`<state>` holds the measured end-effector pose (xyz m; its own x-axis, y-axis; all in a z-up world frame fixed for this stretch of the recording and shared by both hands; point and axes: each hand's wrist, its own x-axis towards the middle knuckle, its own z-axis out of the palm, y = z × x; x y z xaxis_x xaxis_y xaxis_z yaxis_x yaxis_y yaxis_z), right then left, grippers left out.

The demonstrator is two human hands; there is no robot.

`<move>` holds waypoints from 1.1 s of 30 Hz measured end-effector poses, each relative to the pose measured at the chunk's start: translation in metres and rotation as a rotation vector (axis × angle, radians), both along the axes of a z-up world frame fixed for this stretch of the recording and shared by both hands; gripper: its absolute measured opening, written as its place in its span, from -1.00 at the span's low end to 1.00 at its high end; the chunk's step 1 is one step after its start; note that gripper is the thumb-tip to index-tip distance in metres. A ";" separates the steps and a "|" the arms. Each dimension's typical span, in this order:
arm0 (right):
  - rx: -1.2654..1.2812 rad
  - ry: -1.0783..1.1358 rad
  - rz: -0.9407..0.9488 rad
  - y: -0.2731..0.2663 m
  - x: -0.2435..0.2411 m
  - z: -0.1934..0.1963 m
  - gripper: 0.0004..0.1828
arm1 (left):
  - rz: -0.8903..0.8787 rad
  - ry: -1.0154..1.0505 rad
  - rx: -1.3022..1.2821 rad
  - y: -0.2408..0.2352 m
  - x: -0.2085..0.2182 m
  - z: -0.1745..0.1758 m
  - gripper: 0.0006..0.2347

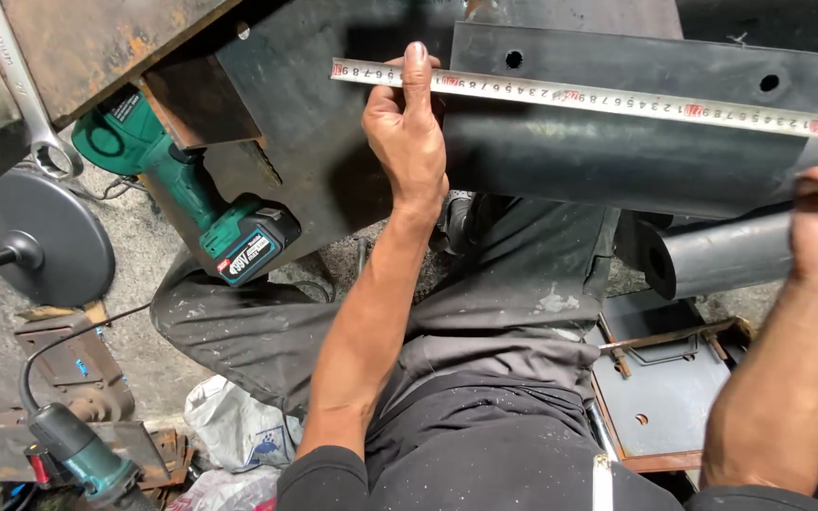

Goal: Measure, grind, and assemble heavy rubber or plastic industrial components.

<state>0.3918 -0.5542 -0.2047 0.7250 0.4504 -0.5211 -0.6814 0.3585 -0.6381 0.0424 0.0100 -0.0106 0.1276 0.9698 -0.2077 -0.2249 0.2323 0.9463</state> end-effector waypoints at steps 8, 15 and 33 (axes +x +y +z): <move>-0.175 -0.334 0.045 0.278 -0.105 0.166 -0.79 | -0.015 -0.050 -0.032 0.003 0.005 0.001 -0.76; -0.229 -0.471 -0.050 0.251 -0.098 0.124 -0.75 | -0.062 0.135 0.057 0.004 0.008 0.000 -0.76; -0.263 -0.428 -0.067 0.268 -0.109 0.143 -0.80 | -0.060 0.245 0.104 0.001 0.008 0.004 -0.67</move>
